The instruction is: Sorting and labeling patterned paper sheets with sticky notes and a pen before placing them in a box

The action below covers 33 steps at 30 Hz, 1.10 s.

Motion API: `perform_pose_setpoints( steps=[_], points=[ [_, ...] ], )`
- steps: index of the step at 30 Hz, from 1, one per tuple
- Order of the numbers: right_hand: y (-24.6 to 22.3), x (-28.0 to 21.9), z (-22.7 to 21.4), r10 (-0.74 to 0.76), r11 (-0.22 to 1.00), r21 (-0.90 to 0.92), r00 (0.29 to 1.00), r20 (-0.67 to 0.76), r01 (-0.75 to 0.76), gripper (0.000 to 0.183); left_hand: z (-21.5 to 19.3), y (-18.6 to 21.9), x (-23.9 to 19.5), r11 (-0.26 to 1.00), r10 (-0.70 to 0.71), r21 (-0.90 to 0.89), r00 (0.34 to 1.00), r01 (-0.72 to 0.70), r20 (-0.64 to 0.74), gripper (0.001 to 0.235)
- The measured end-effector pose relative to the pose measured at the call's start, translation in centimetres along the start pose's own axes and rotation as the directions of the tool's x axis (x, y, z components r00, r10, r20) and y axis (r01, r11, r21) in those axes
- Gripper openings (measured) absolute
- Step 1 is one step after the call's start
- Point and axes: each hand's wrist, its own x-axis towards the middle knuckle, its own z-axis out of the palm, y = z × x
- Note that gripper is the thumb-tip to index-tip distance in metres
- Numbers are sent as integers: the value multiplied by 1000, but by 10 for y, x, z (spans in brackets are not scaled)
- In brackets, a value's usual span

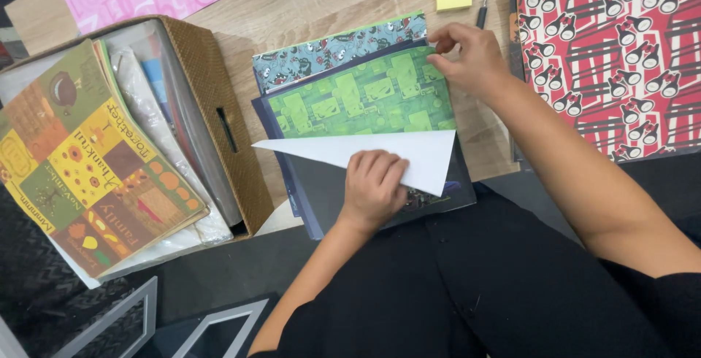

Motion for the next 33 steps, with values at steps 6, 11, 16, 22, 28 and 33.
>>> perform_pose_setpoints(
  steps=[6,11,16,22,28,33],
  points=[
    [-44,-30,-21,114,888,401,953,279,-224,16,-29,10,7,997,-67,45,998,68,-9,25],
    [-70,-32,-48,-53,813,463,747,663,-354,13,-23,-7,13,992,-64,108,997,67,-37,25],
    [-64,5,-38,142,924,238,847,512,-298,41,-28,-8,10,994,14,107,999,-10,-36,20],
    [-23,37,-4,-140,775,-491,866,480,398,54,-56,12,13,997,64,-36,997,-66,-46,19],
    [-4,40,8,-305,625,-563,833,461,540,51,-60,16,4,998,61,-23,997,-62,-36,19],
    [-28,27,-6,-421,826,-254,850,316,503,9,-59,11,2,1000,-16,-13,1000,16,11,17]
  ],
)
